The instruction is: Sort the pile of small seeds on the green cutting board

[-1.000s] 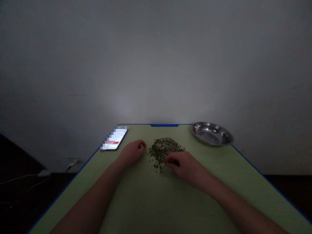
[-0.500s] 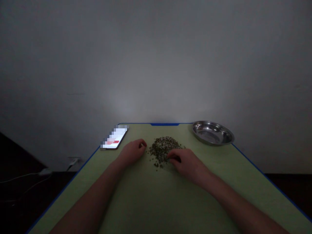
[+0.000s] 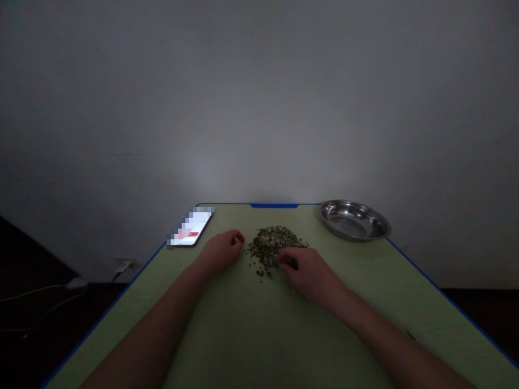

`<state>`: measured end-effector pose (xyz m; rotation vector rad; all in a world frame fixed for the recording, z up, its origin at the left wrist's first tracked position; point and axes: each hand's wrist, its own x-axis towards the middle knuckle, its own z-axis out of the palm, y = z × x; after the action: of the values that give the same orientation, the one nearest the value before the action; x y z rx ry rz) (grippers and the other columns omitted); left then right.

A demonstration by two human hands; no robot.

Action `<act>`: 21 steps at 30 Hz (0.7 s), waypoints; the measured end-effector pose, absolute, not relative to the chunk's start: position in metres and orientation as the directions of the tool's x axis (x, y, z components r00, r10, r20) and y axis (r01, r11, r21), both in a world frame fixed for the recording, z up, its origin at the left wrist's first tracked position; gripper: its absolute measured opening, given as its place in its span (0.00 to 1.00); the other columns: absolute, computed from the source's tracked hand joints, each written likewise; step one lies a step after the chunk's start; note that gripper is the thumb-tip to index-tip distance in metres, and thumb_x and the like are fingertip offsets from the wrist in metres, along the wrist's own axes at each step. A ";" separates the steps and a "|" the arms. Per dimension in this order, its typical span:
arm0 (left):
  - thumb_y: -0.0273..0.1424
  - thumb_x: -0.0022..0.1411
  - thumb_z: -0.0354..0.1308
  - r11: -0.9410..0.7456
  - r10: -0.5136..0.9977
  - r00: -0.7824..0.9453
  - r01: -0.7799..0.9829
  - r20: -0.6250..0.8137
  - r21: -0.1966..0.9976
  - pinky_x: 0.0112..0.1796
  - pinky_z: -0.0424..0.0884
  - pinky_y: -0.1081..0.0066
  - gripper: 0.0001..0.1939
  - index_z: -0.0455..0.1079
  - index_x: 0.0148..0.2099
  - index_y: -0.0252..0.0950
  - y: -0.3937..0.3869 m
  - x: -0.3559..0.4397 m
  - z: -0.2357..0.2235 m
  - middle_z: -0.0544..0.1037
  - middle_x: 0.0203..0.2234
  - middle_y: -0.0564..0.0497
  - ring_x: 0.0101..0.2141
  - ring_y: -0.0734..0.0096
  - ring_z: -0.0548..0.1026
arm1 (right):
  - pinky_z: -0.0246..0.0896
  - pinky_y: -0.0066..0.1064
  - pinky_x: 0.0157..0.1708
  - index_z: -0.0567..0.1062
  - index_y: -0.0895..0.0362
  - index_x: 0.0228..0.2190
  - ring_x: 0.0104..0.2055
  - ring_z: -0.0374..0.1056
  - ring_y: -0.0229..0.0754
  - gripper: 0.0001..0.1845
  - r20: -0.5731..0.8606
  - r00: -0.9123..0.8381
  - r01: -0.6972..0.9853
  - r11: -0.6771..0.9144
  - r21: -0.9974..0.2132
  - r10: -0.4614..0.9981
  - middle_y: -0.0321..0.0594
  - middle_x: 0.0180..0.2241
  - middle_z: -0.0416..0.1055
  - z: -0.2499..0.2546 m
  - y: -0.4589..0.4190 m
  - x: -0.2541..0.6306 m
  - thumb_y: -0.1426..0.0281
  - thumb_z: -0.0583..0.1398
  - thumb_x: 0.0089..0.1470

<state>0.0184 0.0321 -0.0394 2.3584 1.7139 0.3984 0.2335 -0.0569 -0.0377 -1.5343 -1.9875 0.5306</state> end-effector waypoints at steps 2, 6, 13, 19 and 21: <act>0.32 0.56 0.46 -0.310 0.951 0.293 0.897 0.100 0.314 0.33 0.65 0.70 0.14 0.71 0.40 0.41 0.032 0.018 -0.039 0.78 0.34 0.49 0.34 0.66 0.74 | 0.64 0.33 0.34 0.77 0.56 0.33 0.32 0.72 0.42 0.10 0.204 -0.162 0.758 0.254 -0.600 0.966 0.39 0.31 0.77 -0.038 -0.055 0.233 0.73 0.57 0.49; 0.33 0.56 0.46 -0.319 0.948 0.297 0.896 0.115 0.309 0.34 0.65 0.69 0.14 0.71 0.40 0.41 0.032 0.018 -0.040 0.78 0.34 0.49 0.34 0.65 0.74 | 0.64 0.33 0.33 0.77 0.55 0.33 0.32 0.72 0.42 0.10 0.222 -0.149 0.769 0.254 -0.587 0.964 0.39 0.31 0.78 -0.038 -0.052 0.231 0.73 0.56 0.49; 0.33 0.57 0.46 -0.317 0.949 0.299 0.896 0.103 0.310 0.35 0.66 0.70 0.14 0.71 0.41 0.40 0.034 0.018 -0.042 0.78 0.36 0.48 0.35 0.66 0.74 | 0.62 0.31 0.32 0.77 0.55 0.31 0.30 0.71 0.41 0.09 0.248 -0.193 0.794 0.300 -0.529 0.949 0.38 0.29 0.77 -0.035 -0.046 0.227 0.73 0.56 0.50; 0.34 0.57 0.47 -0.320 0.947 0.298 0.895 0.116 0.310 0.34 0.66 0.70 0.14 0.71 0.41 0.41 0.034 0.018 -0.043 0.78 0.34 0.49 0.34 0.66 0.74 | 0.59 0.30 0.31 0.77 0.55 0.30 0.30 0.69 0.40 0.08 0.251 -0.240 0.799 0.338 -0.497 0.938 0.37 0.29 0.76 -0.033 -0.041 0.226 0.73 0.56 0.51; 0.33 0.57 0.46 -0.314 0.949 0.294 0.897 0.109 0.312 0.34 0.66 0.70 0.14 0.71 0.41 0.41 0.034 0.018 -0.042 0.78 0.34 0.49 0.34 0.66 0.74 | 0.58 0.30 0.31 0.77 0.55 0.30 0.30 0.69 0.40 0.08 0.243 -0.273 0.794 0.361 -0.489 0.931 0.37 0.29 0.76 -0.032 -0.039 0.225 0.74 0.56 0.50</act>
<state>0.0181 0.0335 -0.0425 2.3671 1.7125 0.4074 0.2249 -0.0393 -0.0317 -1.4938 -2.1402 0.3714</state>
